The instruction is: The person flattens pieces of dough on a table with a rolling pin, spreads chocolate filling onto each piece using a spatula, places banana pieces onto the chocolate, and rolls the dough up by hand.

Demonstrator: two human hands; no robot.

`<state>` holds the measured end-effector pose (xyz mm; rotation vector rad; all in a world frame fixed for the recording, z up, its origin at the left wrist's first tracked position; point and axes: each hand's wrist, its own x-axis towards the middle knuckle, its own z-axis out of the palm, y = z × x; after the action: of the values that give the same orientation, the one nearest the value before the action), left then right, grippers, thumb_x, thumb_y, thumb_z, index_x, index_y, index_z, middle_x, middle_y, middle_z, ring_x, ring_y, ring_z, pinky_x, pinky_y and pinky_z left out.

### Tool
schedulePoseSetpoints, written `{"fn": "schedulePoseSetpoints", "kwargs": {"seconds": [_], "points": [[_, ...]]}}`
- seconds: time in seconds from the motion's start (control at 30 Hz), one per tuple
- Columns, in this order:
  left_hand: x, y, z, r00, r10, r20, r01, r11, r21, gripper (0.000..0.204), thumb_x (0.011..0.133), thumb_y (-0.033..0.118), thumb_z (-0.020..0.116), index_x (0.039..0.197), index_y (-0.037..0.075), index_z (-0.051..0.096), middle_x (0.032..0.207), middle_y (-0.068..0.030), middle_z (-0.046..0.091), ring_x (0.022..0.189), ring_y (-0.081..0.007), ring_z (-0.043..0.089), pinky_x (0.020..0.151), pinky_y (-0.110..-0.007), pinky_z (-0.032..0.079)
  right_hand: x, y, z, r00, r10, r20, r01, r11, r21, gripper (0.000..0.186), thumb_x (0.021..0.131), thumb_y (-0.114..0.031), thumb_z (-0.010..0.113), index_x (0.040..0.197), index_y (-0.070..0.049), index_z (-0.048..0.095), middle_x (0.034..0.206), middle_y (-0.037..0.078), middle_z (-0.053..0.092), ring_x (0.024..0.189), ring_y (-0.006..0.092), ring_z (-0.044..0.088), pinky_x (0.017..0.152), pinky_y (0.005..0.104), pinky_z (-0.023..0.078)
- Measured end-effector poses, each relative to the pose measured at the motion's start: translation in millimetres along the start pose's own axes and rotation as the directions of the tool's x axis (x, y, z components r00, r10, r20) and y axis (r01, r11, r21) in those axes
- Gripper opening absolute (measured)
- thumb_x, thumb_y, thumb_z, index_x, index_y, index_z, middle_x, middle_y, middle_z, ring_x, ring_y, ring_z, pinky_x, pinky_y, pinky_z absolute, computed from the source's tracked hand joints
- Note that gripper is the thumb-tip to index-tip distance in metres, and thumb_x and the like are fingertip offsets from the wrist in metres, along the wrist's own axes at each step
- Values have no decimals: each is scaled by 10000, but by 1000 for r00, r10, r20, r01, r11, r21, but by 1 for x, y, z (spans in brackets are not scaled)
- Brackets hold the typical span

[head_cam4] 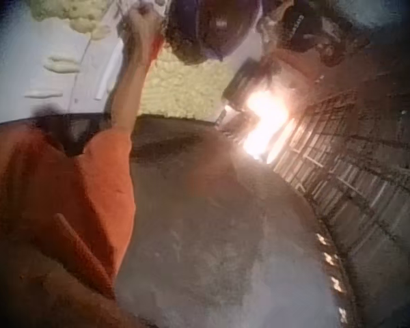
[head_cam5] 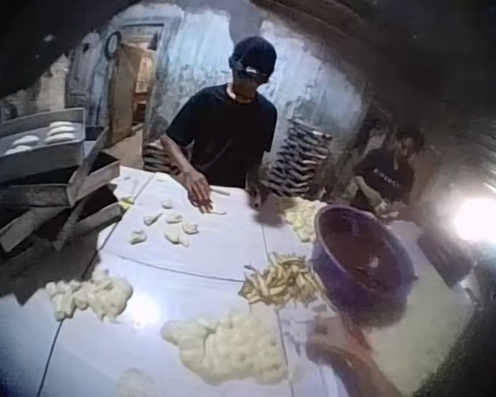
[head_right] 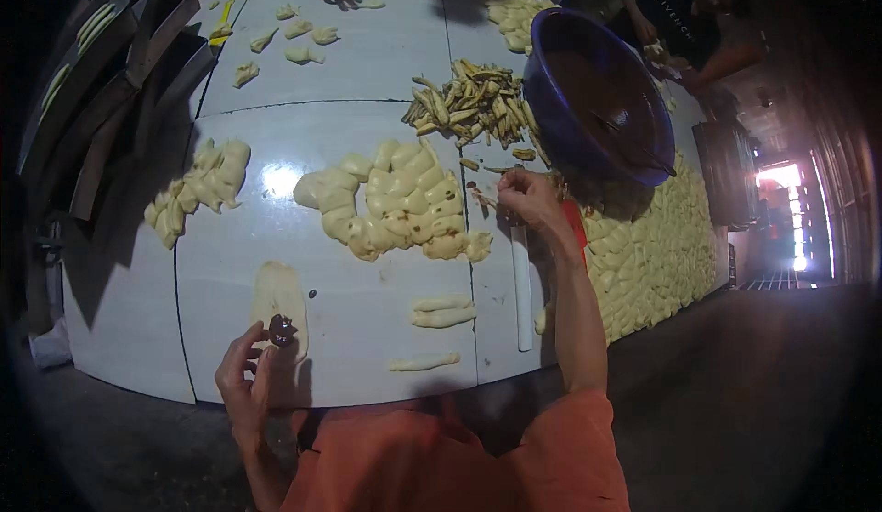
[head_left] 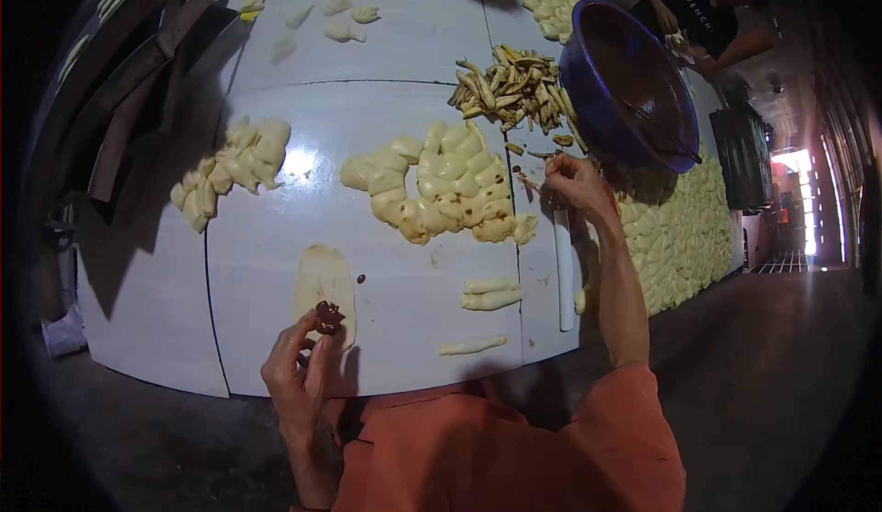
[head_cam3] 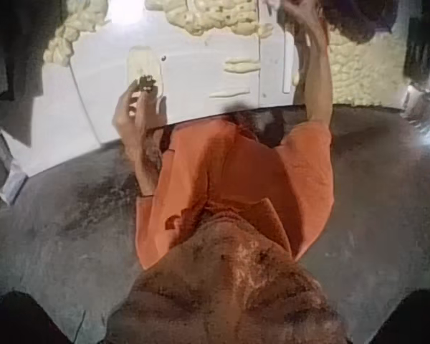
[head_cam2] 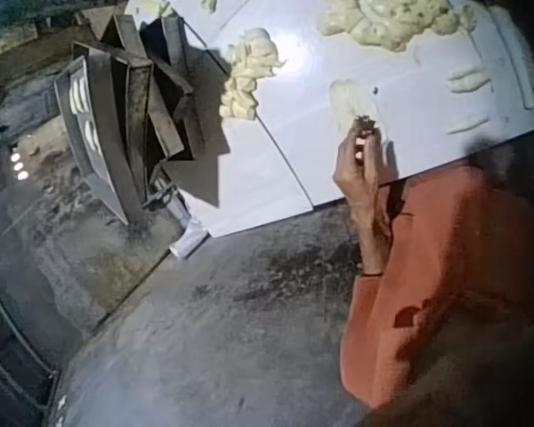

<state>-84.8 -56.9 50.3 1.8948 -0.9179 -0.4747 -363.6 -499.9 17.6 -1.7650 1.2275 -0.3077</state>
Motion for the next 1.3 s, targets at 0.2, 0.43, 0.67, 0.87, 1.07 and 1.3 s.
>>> {"fn": "schedulePoseSetpoints", "kwargs": {"seconds": [0.2,0.43,0.67,0.87,1.07,1.3], "points": [[0,-9,-7,999,-26,-21,26,1000,11,354,942,5,720,1296,12,703,1100,-120,756,776,-139,680,568,-258,490,-20,-21,1,985,-166,49,163,793,-587,407,789,-361,735,980,-1,726,850,174,728,831,332,721,783,436,546],[7,-8,-6,1000,3,18,-3,1000,10,353,943,16,727,1296,10,702,1095,-124,753,775,-138,674,590,-253,504,-37,-24,56,956,-195,-217,-33,666,-745,549,792,-466,836,1015,28,750,920,259,738,913,437,710,801,528,545],[9,-12,-9,999,-8,39,8,1000,0,352,944,21,734,1295,13,704,1076,-125,749,796,-140,685,579,-262,510,-23,2,57,930,-160,-330,-64,816,-575,269,762,-233,771,906,-6,779,833,276,724,864,455,715,796,527,562],[6,-19,-10,999,-13,30,14,999,-35,369,939,7,736,1306,19,702,1089,-133,748,795,-144,688,571,-260,506,-10,-11,55,954,-119,-276,-93,756,-648,238,716,-217,720,811,1,739,822,283,722,834,467,713,793,534,570],[3,-23,-19,1000,-17,-4,17,999,-38,379,937,6,738,1313,30,702,1108,-133,749,798,-143,684,584,-259,504,3,4,41,963,-154,-221,-56,688,-723,291,709,-227,726,830,38,727,781,227,731,745,403,726,704,477,581],[-4,-32,-30,998,-59,-37,60,998,8,362,953,25,728,1313,21,698,1107,-135,754,771,-137,677,559,-256,499,-17,-42,29,989,147,-1,-145,977,153,176,865,-229,759,902,-69,695,738,-28,643,575,41,527,505,229,397]]}}
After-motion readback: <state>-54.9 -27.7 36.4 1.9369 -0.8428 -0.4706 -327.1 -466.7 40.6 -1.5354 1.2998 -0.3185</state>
